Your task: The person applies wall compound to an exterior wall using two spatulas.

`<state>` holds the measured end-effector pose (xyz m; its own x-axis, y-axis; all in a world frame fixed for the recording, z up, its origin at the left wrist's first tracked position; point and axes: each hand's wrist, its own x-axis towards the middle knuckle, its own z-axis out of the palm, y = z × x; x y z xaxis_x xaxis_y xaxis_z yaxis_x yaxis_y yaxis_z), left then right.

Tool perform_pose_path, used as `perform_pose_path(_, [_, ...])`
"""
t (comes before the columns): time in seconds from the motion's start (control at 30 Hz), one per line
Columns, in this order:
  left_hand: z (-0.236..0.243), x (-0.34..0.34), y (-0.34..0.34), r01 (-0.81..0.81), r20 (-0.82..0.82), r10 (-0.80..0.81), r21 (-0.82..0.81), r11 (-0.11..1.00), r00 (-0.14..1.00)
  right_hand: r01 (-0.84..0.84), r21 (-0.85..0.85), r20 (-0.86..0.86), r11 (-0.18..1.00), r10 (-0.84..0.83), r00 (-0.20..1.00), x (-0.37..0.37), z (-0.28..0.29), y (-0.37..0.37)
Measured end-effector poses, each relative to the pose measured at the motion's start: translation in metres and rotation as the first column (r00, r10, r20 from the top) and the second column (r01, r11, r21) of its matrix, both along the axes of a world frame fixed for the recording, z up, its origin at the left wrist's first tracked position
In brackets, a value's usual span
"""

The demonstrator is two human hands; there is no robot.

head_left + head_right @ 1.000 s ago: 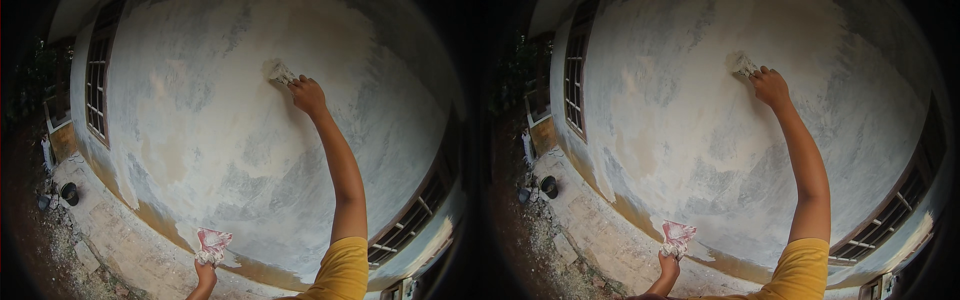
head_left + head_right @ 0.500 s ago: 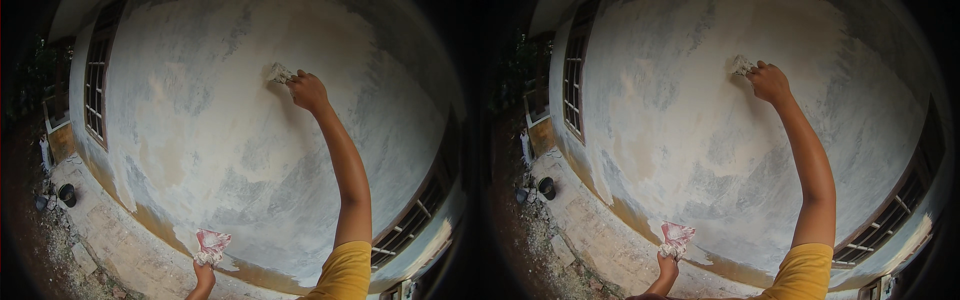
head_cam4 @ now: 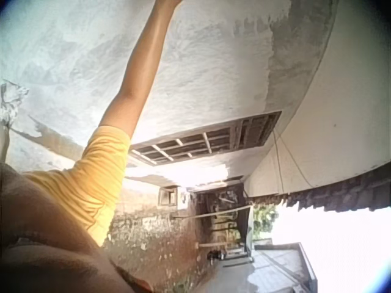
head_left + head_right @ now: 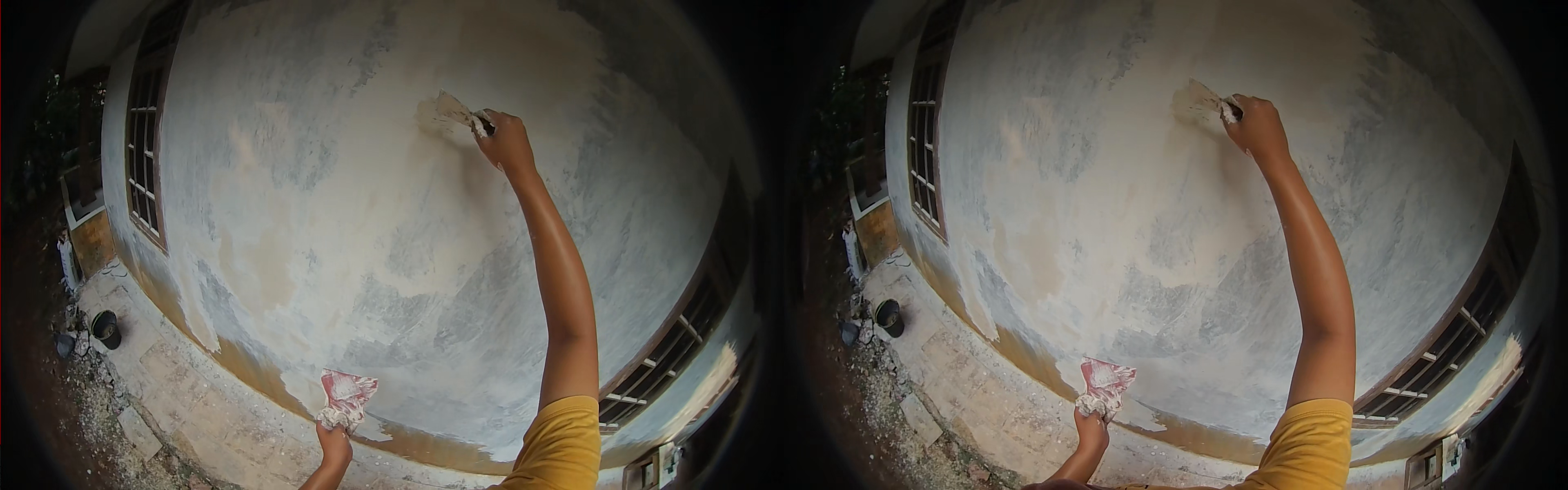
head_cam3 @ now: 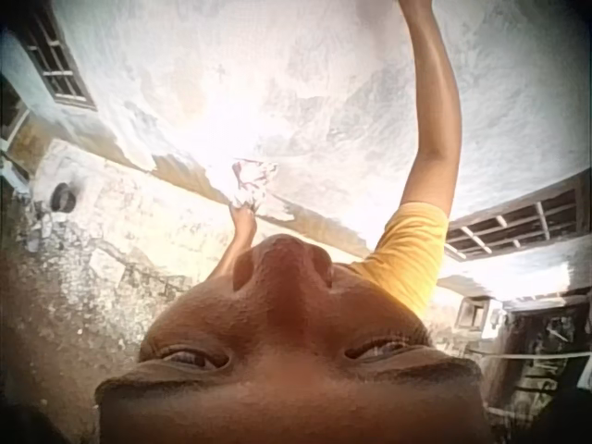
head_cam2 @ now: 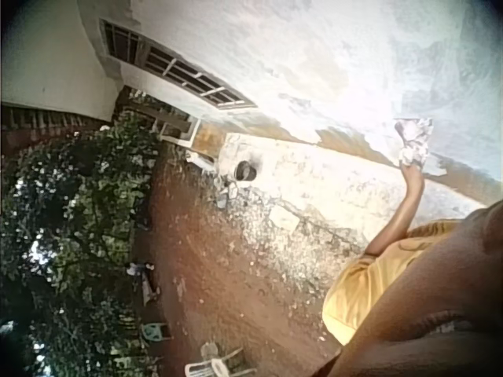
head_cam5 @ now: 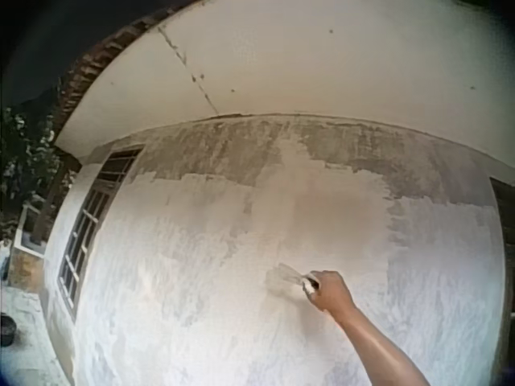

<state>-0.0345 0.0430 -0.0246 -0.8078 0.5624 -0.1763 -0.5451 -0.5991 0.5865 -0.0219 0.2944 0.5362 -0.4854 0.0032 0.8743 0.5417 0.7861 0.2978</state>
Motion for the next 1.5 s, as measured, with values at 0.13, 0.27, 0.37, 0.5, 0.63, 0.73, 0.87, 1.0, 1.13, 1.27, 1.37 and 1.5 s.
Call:
perform_pose_path(0.13, [-0.021,-0.001,0.007,0.073,-0.088,-0.073,-0.007,0.997,0.993,-0.068,-0.323,-0.114,0.944,0.032,0.993,-0.045,0.012,0.015])
perform_pose_path(0.27, [-0.014,0.000,0.008,0.094,-0.011,-0.094,-0.019,0.995,0.996,0.033,-0.735,0.022,0.677,-0.025,0.999,-0.057,0.024,0.000])
perform_pose_path(0.37, [-0.011,-0.004,0.007,0.079,-0.030,-0.080,-0.027,0.996,0.996,0.122,-0.718,0.046,0.685,-0.129,0.991,-0.054,0.031,0.006])
perform_pose_path(0.5, [0.007,-0.010,0.002,0.003,-0.028,-0.003,-0.003,1.000,1.000,0.160,-0.710,0.036,0.685,-0.192,0.981,-0.027,0.046,0.023])
perform_pose_path(0.63, [-0.005,-0.019,0.001,-0.031,-0.031,0.031,0.002,1.000,0.999,0.094,-0.174,-0.123,0.980,-0.117,0.985,-0.008,0.042,0.024])
perform_pose_path(0.73, [-0.017,-0.021,-0.003,0.055,-0.040,-0.056,-0.028,0.998,0.998,0.059,0.235,-0.181,0.970,-0.016,0.983,-0.014,0.020,-0.004])
perform_pose_path(0.87, [-0.012,-0.015,0.000,0.080,-0.038,-0.080,-0.010,0.997,0.996,0.113,0.508,0.051,0.854,-0.160,0.986,-0.030,0.002,0.011])
perform_pose_path(1.0, [-0.010,-0.013,0.001,0.128,-0.040,-0.130,-0.033,0.991,0.991,0.236,0.665,0.093,0.709,-0.392,0.915,-0.037,-0.026,0.035])
perform_pose_path(1.13, [-0.033,-0.020,0.004,0.130,-0.074,-0.132,-0.034,0.991,0.989,0.337,0.561,0.088,0.756,-0.459,0.884,-0.032,-0.055,0.031])
perform_pose_path(1.27, [-0.016,-0.020,-0.007,0.083,-0.055,-0.085,-0.042,0.996,0.995,0.376,0.428,0.057,0.822,-0.440,0.896,-0.024,-0.067,0.008])
perform_pose_path(1.37, [-0.004,-0.020,-0.015,0.027,-0.096,-0.030,-0.031,0.999,0.995,0.328,0.319,-0.096,0.889,-0.314,0.945,-0.036,-0.057,-0.015])
perform_pose_path(1.5, [0.005,-0.016,-0.021,0.052,-0.065,-0.051,0.012,0.999,0.997,0.387,0.091,-0.160,0.917,-0.370,0.915,-0.084,-0.041,-0.013])
